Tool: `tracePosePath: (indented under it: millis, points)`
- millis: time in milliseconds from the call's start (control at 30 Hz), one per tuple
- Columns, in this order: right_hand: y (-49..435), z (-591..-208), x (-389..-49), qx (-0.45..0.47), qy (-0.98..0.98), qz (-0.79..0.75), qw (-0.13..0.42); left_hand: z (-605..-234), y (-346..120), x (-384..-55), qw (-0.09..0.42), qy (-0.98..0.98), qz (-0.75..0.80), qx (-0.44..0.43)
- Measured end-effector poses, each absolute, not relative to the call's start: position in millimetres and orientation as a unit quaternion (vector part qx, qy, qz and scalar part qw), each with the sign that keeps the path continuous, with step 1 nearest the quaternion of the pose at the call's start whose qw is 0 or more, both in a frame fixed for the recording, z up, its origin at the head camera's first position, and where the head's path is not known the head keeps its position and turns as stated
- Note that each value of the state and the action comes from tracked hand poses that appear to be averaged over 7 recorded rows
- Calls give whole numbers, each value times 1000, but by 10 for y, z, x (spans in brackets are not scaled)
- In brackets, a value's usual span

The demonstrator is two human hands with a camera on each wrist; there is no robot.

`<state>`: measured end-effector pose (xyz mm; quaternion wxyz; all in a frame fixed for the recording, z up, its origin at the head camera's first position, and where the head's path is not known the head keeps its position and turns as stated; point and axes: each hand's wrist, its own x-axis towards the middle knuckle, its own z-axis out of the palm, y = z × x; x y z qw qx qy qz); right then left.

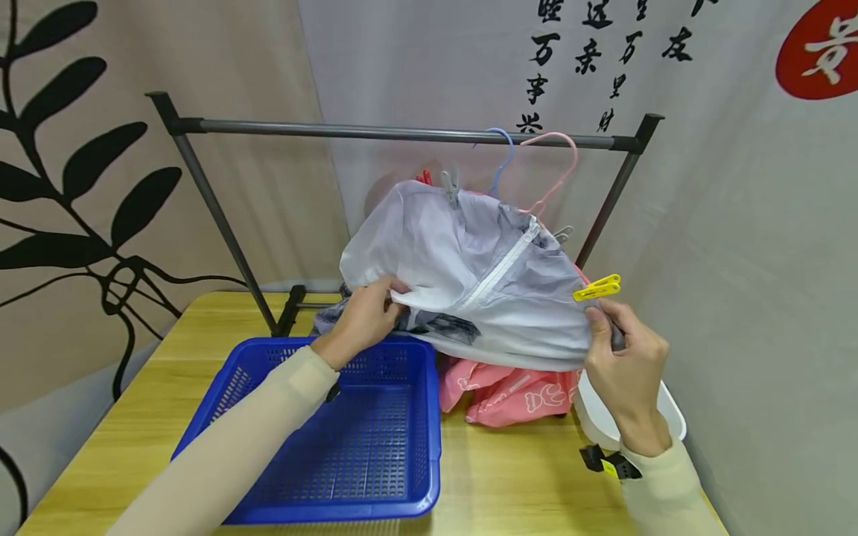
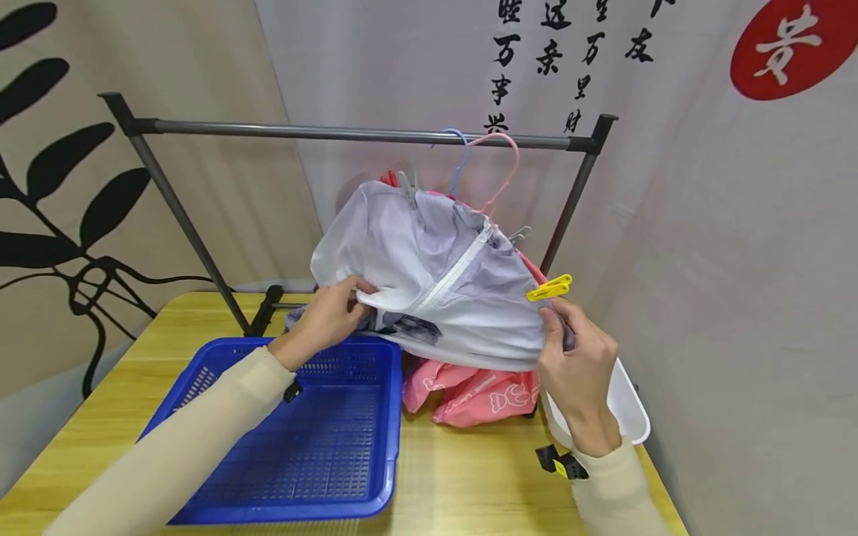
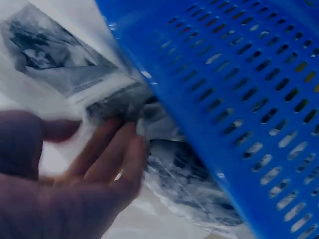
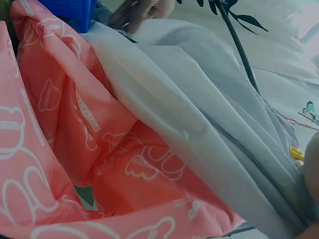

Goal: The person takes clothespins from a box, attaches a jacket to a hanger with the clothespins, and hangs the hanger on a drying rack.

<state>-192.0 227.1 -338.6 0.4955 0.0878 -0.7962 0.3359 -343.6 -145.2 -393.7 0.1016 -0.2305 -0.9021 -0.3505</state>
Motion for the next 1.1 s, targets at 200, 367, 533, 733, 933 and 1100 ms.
tracePosePath:
  millis: [200, 367, 533, 733, 933, 1100]
  points:
    - [2287, -3392, -1898, 88, -799, 329, 495, -4140, -1503, -3395, 52, -908, -307, -282]
    - [2280, -3382, -1898, 87, -799, 329, 496, -3866, -1450, -3073, 126, -917, -297, -233]
    - [2275, -3374, -1885, 87, -800, 325, 497, -3809, -1383, -2976, 141, -897, -284, -307]
    - [2254, -3371, -1868, 88, -799, 331, 495, -3865, -1178, -2852, 90, -891, -211, -391]
    - [2207, -3370, -1879, 90, -796, 337, 494, -4114, -893, -2863, 168, -879, -160, -417]
    - [2156, -3374, -1896, 92, -792, 350, 492, -4366, -632, -2894, 204, -883, -129, -402]
